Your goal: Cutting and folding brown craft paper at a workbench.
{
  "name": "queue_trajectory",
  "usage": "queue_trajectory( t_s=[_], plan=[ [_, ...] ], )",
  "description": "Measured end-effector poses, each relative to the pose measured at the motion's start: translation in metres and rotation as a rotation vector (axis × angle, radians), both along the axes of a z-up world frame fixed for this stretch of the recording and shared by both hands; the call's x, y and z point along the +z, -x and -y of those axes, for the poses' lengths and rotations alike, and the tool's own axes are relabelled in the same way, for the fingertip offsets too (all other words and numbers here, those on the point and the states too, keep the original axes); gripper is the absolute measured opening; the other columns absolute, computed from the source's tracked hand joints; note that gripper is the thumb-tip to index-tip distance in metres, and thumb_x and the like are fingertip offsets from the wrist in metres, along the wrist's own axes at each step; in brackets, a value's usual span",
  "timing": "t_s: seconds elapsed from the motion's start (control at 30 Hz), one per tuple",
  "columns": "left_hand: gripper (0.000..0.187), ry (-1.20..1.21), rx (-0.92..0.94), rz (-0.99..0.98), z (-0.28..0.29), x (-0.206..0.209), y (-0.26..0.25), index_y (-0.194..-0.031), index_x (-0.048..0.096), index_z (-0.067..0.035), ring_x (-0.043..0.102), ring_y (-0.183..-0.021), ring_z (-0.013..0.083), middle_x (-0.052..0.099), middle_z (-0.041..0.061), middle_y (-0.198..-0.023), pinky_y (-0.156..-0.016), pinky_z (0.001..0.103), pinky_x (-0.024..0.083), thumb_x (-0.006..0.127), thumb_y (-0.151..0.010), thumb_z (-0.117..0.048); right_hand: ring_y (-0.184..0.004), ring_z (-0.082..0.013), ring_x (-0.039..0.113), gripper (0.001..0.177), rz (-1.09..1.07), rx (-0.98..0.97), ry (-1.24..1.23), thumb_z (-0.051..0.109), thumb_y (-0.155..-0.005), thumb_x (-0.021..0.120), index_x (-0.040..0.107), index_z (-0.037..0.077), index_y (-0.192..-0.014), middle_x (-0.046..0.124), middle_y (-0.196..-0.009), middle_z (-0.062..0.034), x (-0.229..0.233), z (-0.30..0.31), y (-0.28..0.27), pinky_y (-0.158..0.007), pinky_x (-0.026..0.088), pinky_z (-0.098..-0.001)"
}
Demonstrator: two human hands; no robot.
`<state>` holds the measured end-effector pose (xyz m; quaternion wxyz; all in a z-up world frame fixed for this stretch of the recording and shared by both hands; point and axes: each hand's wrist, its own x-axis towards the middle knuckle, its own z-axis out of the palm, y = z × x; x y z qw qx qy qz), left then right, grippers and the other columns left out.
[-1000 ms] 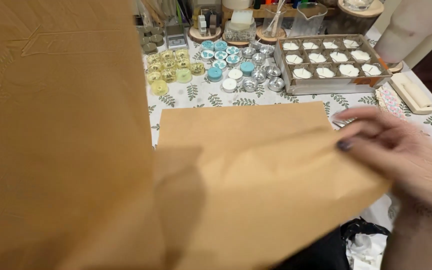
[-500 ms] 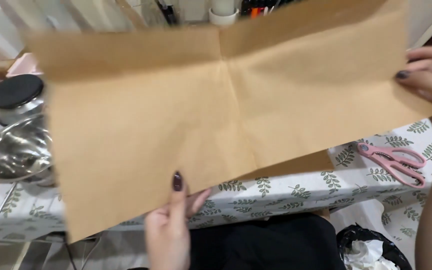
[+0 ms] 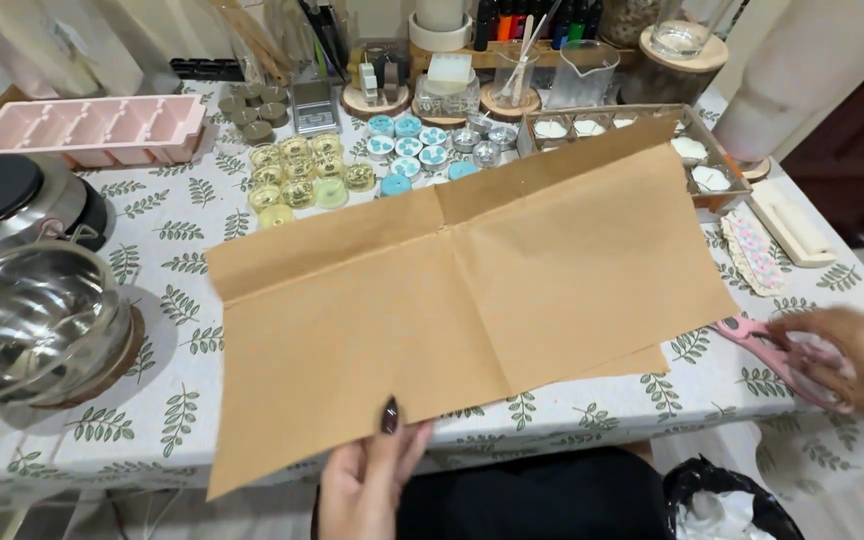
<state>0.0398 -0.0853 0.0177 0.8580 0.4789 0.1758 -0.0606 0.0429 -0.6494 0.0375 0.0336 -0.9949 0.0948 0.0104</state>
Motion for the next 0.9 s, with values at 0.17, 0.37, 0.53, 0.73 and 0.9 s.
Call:
queue_trajectory(
  t_s=[0.17,0.37,0.53,0.73,0.9],
  plan=[
    [0.054,0.296,-0.096,-0.095,0.022,-0.003,-0.009,-0.143,0.052,0.0,0.065,-0.125,0.0297,0.066,0.018,-0.135,-0.105,0.046,0.05,0.058,-0.092,-0.016,-0.104,-0.0209,0.076,0.07,0.024,0.069,0.089,0.012,-0.069,0.083,0.064,0.025,-0.135,0.071,-0.126,-0.0044,0.002,-0.014,0.019,-0.091,0.062,-0.0345],
    [0.052,0.586,-0.191,-0.212,0.035,0.031,-0.021,-0.144,0.05,-0.002,0.062,-0.127,0.0333,0.062,0.017,-0.138,-0.106,0.047,0.045,0.054,-0.095,-0.019,-0.1,-0.0209,0.078,0.077,-0.035,-0.034,0.104,0.007,-0.065,0.085,0.063,0.024,-0.137,0.072,-0.126,-0.0053,0.004,-0.002,0.008,-0.099,0.06,-0.0364],
    [0.052,0.533,-0.196,-0.219,0.033,0.039,-0.025,-0.145,0.05,-0.005,0.064,-0.124,0.0323,0.063,0.014,-0.136,-0.106,0.047,0.047,0.053,-0.095,-0.019,-0.097,-0.0197,0.08,0.066,0.022,0.067,0.028,0.007,-0.066,0.083,0.069,0.024,-0.128,0.076,-0.119,-0.0053,-0.042,0.068,0.005,-0.099,0.06,-0.0355],
    [0.053,0.412,-0.22,-0.09,0.027,0.046,-0.024,-0.143,0.05,0.003,0.065,-0.123,0.0316,0.063,0.018,-0.136,-0.105,0.047,0.046,0.053,-0.094,-0.016,-0.096,-0.0243,0.069,0.075,0.102,0.142,-0.035,0.011,-0.058,0.085,0.069,0.012,-0.131,0.066,-0.109,-0.0102,-0.066,0.088,0.028,-0.091,0.061,-0.0379],
    [0.051,0.259,-0.353,-0.012,0.025,0.03,-0.02,-0.133,0.056,0.014,0.065,-0.125,0.0232,0.065,0.019,-0.136,-0.108,0.04,0.046,0.061,-0.096,-0.02,-0.083,-0.0264,0.069,0.081,0.124,-0.017,-0.131,0.011,-0.064,0.088,0.065,0.011,-0.142,0.062,-0.109,-0.0167,-0.068,0.068,0.043,-0.076,0.06,-0.0379]
  ],
)
